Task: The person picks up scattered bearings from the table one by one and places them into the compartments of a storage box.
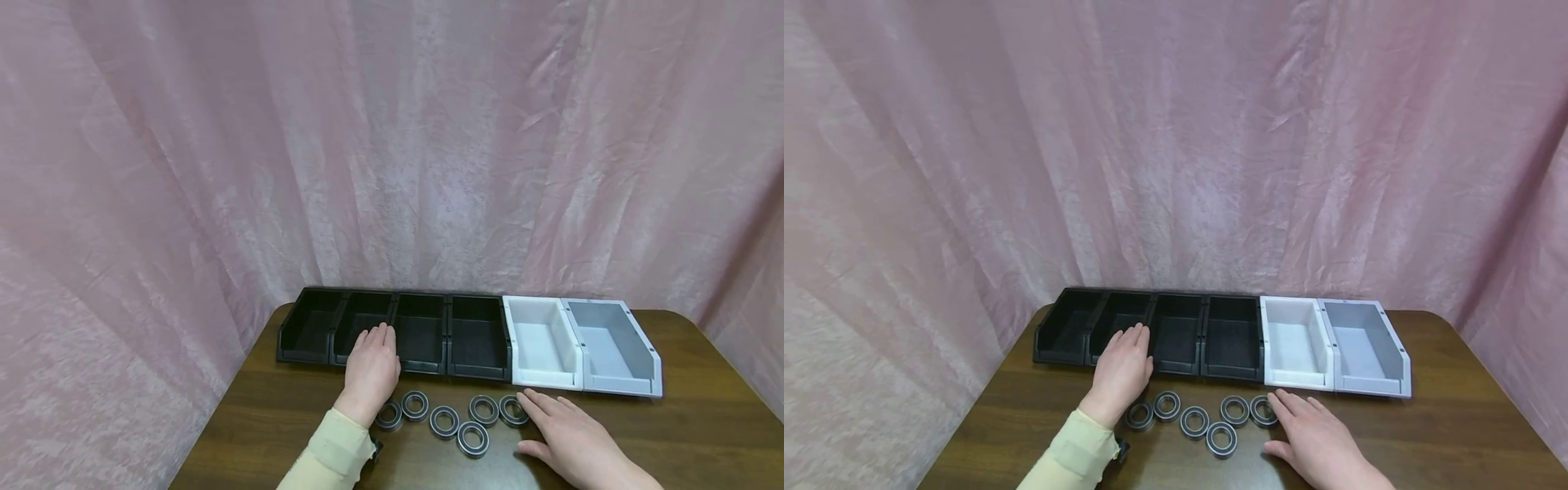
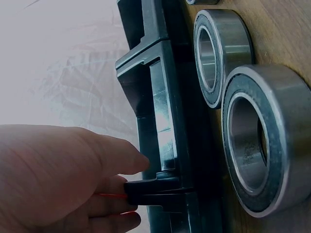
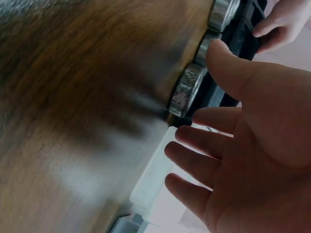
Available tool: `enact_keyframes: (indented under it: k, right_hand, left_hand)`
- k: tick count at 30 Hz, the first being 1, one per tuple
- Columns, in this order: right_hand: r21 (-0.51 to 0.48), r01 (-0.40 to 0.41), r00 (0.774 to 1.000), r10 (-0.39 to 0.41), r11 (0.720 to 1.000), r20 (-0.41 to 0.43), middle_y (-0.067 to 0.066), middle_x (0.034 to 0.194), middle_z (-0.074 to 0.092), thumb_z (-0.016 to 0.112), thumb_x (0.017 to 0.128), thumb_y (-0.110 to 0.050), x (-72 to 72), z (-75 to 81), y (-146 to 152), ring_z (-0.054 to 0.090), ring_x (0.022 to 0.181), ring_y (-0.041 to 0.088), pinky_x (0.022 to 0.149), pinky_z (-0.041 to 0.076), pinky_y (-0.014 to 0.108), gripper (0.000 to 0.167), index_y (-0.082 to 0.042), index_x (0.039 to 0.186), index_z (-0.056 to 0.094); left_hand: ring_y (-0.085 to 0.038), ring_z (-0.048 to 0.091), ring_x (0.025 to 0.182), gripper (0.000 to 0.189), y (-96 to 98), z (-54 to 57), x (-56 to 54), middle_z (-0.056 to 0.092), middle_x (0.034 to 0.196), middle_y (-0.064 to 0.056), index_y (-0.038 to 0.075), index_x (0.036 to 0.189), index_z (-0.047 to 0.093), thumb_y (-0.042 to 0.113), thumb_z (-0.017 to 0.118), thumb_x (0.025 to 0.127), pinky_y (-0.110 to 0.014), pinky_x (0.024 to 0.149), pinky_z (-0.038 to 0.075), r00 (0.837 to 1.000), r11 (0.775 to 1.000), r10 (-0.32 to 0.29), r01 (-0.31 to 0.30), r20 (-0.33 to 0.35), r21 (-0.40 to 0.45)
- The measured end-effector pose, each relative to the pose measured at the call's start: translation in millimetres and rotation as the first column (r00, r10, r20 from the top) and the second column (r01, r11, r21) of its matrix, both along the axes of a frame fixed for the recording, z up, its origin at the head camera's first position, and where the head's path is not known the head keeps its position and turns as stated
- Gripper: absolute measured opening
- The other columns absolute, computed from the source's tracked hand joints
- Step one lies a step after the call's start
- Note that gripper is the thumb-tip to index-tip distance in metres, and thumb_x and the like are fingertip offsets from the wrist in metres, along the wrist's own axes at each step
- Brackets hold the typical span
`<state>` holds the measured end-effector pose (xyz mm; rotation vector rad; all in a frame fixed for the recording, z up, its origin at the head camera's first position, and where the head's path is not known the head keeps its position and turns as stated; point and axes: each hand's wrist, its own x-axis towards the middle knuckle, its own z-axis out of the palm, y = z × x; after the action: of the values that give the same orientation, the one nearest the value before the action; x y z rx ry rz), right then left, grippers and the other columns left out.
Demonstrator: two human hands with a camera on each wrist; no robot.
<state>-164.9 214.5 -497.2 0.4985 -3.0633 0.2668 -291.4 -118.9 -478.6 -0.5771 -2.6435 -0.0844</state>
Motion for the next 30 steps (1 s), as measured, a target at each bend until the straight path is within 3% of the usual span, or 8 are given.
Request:
enact_keyframes:
  k: [8,19,30]
  right_hand:
    - [-0.013,0.018,0.999,-0.018,1.000,0.028,0.017,0.153,0.063,0.083,0.094,-0.053,-5.1,-3.8,-1,0.062,0.138,0.044,0.117,0.047,0.061,0.076,-0.002,0.149,0.066]
    - [-0.010,-0.004,1.000,0.004,1.000,0.005,0.017,0.151,0.064,0.084,0.095,-0.048,-15.5,-6.1,-7,0.062,0.139,0.041,0.117,0.048,0.059,0.073,0.000,0.148,0.066]
    - [0.010,-0.036,0.994,0.037,0.999,-0.099,0.017,0.145,0.068,0.085,0.096,-0.042,-18.4,-10.0,-11,0.064,0.135,0.039,0.115,0.050,0.056,0.064,0.000,0.142,0.069]
  left_hand:
    - [-0.037,0.067,0.136,0.059,0.6,-0.2,1.3,0.068,0.147,-0.023,-0.005,0.143,0.069,0.022,0.088,0.095,-0.051,0.120,0.048,1.000,1.000,0.003,-0.003,0.019,-0.008]
    - [-0.037,0.068,0.134,0.059,-0.2,-1.6,0.8,0.069,0.146,-0.023,-0.005,0.143,0.069,0.023,0.089,0.094,-0.051,0.119,0.049,1.000,1.000,0.000,0.000,0.005,-0.010]
    - [-0.037,0.068,0.134,0.059,-0.3,1.0,1.9,0.069,0.146,-0.023,-0.005,0.142,0.069,0.023,0.089,0.094,-0.051,0.119,0.049,1.000,1.000,0.004,-0.004,-0.006,-0.010]
